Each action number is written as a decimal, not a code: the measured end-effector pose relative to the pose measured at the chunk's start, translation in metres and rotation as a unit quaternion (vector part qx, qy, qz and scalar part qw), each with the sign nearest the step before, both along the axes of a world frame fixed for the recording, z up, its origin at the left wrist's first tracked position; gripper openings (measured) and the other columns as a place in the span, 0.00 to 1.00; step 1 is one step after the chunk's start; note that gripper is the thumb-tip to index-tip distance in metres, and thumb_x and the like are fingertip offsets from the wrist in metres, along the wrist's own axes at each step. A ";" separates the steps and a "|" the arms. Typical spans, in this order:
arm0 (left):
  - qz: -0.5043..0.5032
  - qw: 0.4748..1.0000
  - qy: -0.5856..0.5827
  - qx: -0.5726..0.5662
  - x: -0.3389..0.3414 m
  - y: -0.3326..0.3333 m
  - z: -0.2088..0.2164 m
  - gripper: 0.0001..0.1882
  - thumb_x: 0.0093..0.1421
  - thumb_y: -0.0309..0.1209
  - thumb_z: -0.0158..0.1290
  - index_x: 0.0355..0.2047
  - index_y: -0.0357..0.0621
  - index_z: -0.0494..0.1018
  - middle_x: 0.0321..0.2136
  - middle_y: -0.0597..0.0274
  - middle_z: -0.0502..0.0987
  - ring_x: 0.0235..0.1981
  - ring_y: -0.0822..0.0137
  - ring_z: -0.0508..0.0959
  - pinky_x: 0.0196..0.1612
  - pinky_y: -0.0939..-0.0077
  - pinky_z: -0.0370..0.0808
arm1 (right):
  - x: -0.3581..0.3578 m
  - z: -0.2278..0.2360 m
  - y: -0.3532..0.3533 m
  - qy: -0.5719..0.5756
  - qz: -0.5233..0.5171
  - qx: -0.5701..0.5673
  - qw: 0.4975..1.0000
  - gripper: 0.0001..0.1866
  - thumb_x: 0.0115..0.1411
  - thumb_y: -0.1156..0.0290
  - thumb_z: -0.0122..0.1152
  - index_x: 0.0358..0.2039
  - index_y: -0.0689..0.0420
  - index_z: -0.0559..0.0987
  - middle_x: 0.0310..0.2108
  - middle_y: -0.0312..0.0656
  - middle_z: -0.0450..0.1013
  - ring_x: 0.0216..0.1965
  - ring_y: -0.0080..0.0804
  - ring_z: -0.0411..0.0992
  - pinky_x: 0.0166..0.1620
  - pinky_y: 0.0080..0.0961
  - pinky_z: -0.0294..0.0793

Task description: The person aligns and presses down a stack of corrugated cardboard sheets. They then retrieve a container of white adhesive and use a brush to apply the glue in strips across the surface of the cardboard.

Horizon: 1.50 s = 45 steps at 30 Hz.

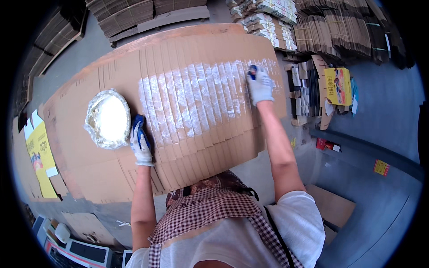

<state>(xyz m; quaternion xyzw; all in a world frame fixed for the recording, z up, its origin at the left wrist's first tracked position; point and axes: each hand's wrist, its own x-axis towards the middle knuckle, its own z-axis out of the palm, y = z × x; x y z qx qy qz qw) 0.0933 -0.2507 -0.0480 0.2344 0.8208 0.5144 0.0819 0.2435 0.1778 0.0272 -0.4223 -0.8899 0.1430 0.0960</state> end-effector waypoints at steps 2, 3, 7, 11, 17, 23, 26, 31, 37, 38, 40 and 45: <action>-0.007 1.000 0.019 0.002 -0.001 0.000 0.002 0.26 0.71 0.40 0.35 0.56 0.34 0.72 0.58 0.48 0.72 0.63 0.50 0.68 0.68 0.60 0.58 | 0.032 0.013 0.000 0.050 -0.098 -0.026 0.994 0.21 0.55 0.62 0.68 0.46 0.59 0.76 0.46 0.52 0.74 0.47 0.53 0.73 0.51 0.46 0.72; -0.017 0.999 0.029 0.002 -0.001 0.001 0.004 0.25 0.71 0.38 0.35 0.56 0.33 0.72 0.58 0.48 0.72 0.62 0.50 0.68 0.68 0.60 0.58 | 0.052 0.006 -0.010 0.102 -0.122 -0.046 0.986 0.22 0.54 0.63 0.70 0.45 0.60 0.76 0.44 0.52 0.75 0.45 0.50 0.74 0.50 0.43 0.73; -0.005 1.000 0.020 0.001 -0.002 -0.003 -0.002 0.24 0.71 0.36 0.36 0.56 0.33 0.72 0.58 0.48 0.73 0.62 0.52 0.69 0.67 0.61 0.60 | 0.084 0.003 -0.101 0.301 -0.150 -0.205 0.919 0.21 0.48 0.69 0.76 0.41 0.61 0.77 0.35 0.44 0.77 0.37 0.35 0.76 0.45 0.31 0.75; -0.002 1.000 0.013 0.003 -0.002 0.001 -0.003 0.24 0.71 0.38 0.37 0.56 0.33 0.73 0.58 0.49 0.73 0.62 0.53 0.69 0.67 0.61 0.60 | 0.108 -0.025 -0.100 0.223 -0.166 -0.086 0.957 0.20 0.52 0.64 0.74 0.42 0.59 0.76 0.37 0.47 0.77 0.39 0.42 0.76 0.45 0.35 0.75; -0.018 0.999 0.034 -0.003 -0.006 -0.005 -0.015 0.27 0.72 0.42 0.36 0.56 0.33 0.72 0.58 0.49 0.73 0.61 0.55 0.70 0.67 0.61 0.60 | 0.103 0.002 -0.128 0.322 -0.139 -0.191 0.917 0.21 0.56 0.62 0.71 0.44 0.59 0.74 0.40 0.50 0.75 0.39 0.48 0.75 0.44 0.40 0.75; -0.032 0.997 0.068 0.008 0.001 0.001 -0.011 0.27 0.72 0.42 0.35 0.58 0.32 0.70 0.59 0.48 0.72 0.61 0.53 0.69 0.67 0.60 0.59 | 0.135 -0.032 -0.072 0.188 -0.198 -0.082 0.959 0.24 0.53 0.62 0.73 0.44 0.60 0.73 0.41 0.53 0.74 0.42 0.51 0.75 0.47 0.40 0.75; -0.044 0.995 0.093 -0.011 -0.001 0.005 -0.011 0.27 0.72 0.41 0.34 0.58 0.33 0.70 0.59 0.47 0.71 0.62 0.52 0.68 0.67 0.60 0.59 | 0.172 -0.025 0.003 0.164 -0.247 0.103 0.950 0.23 0.53 0.64 0.73 0.45 0.61 0.75 0.42 0.51 0.75 0.40 0.48 0.75 0.44 0.38 0.75; -0.060 0.970 0.216 -0.090 0.019 0.019 0.029 0.27 0.70 0.42 0.38 0.59 0.36 0.70 0.61 0.46 0.70 0.64 0.49 0.65 0.67 0.55 0.57 | 0.185 0.006 0.017 0.505 -0.294 -0.299 0.754 0.15 0.59 0.81 0.63 0.47 0.61 0.78 0.37 0.38 0.78 0.35 0.25 0.78 0.35 0.20 0.78; -0.319 0.925 0.183 -0.092 0.135 0.119 0.074 0.32 0.58 0.53 0.54 0.54 0.42 0.75 0.58 0.48 0.72 0.63 0.45 0.66 0.70 0.48 0.53 | 0.205 -0.009 0.000 0.473 -0.179 -0.401 0.764 0.17 0.56 0.79 0.67 0.46 0.62 0.78 0.41 0.41 0.79 0.39 0.31 0.79 0.44 0.24 0.79; -0.401 0.891 0.176 -0.123 0.162 0.158 0.082 0.35 0.55 0.56 0.56 0.54 0.42 0.75 0.57 0.48 0.72 0.63 0.46 0.66 0.70 0.48 0.54 | 0.204 -0.009 -0.006 0.404 -0.176 -0.359 0.823 0.18 0.54 0.77 0.69 0.46 0.61 0.78 0.42 0.42 0.79 0.39 0.32 0.79 0.44 0.26 0.78; -0.481 0.845 0.187 -0.139 0.212 0.218 0.073 0.34 0.57 0.54 0.56 0.56 0.43 0.72 0.58 0.48 0.71 0.63 0.48 0.66 0.70 0.49 0.55 | 0.188 0.010 -0.014 0.314 -0.137 -0.310 0.887 0.21 0.50 0.72 0.74 0.44 0.58 0.78 0.42 0.45 0.77 0.41 0.38 0.78 0.46 0.32 0.76; -0.499 0.830 0.179 -0.172 0.265 0.307 0.027 0.34 0.60 0.52 0.53 0.61 0.44 0.68 0.63 0.48 0.64 0.67 0.47 0.59 0.71 0.51 0.52 | 0.203 -0.025 0.036 0.243 -0.015 -0.156 0.957 0.18 0.53 0.69 0.70 0.44 0.56 0.77 0.44 0.48 0.73 0.44 0.51 0.75 0.47 0.39 0.75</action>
